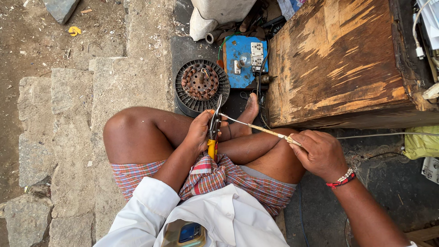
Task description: The person sits on the ground using pliers to grip and pull wire windings out of a rusty electric motor armature. They reposition the armature, pull out a long strip of material, and continue extracting wires from the slots one at a time.
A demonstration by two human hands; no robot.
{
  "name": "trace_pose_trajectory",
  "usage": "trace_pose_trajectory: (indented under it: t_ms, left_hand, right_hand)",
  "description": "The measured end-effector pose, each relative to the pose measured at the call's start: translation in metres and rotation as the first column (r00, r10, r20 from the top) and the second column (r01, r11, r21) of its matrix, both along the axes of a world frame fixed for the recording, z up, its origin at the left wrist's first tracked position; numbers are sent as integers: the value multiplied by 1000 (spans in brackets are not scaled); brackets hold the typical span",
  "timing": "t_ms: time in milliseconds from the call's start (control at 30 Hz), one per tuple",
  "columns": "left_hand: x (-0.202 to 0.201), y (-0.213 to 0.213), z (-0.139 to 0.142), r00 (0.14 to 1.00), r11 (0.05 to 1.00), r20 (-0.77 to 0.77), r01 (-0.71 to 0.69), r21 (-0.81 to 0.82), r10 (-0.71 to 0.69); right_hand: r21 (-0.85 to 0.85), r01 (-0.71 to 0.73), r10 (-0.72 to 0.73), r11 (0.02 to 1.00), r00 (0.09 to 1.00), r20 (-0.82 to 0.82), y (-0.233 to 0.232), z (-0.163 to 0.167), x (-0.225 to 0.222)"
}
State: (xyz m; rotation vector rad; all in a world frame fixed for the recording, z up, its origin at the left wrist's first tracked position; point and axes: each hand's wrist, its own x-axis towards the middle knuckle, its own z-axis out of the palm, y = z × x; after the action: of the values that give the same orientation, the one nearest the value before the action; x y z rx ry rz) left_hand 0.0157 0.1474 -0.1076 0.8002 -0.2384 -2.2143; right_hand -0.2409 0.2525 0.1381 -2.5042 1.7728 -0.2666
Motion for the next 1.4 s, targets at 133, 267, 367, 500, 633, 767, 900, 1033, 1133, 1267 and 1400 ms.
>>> trace_pose_trajectory:
  t_ms: [133,267,367,500,633,767,900,1033,1133,1267,1400]
  left_hand:
    - [-1,1,3,1000,1000,18,23,17,-23]
    - [-1,1,4,999,1000,18,26,15,-26]
    - [-1,1,4,999,1000,18,27,14,-27]
    - [-2,1,3,1000,999,7,27,20,-27]
    - [-2,2,2,1000,999,5,25,20,-25]
    - [-2,2,0,1000,1000,3,28,12,-28]
    - [-3,2,-2,1000,1000,-4,27,13,-27]
    - [-2,3,-4,999,999,5,36,1,-36]
    - [-2,4,-4,999,999,14,41,-4,-41]
    - [-3,4,-5,998,999,24,50,-14,-50]
    - [-3,5,-5,998,999,34,51,-13,-51]
  right_hand:
    - [13,20,-20,1000,1000,-24,0,4,-3]
    - [7,8,-7,1000,999,-45,-1,5,-5]
    - [9,1,-1,1000,999,-45,-1,5,-5]
    - [25,18,-17,1000,999,-39,-1,6,-5]
    - [16,22,-21,1000,998,-52,0,7,-4]
    - [19,20,-19,1000,999,-49,-1,7,-4]
    - [16,6,-6,1000,999,-36,-2,7,-4]
    - [4,-1,1,1000,999,-44,-2,8,-5]
    - [26,11,-10,1000,999,-50,-3,9,-5]
    - [20,3,-2,1000,998,-56,-5,12,-5]
    - [-11,-31,30,999,998,-57,-6,15,-4]
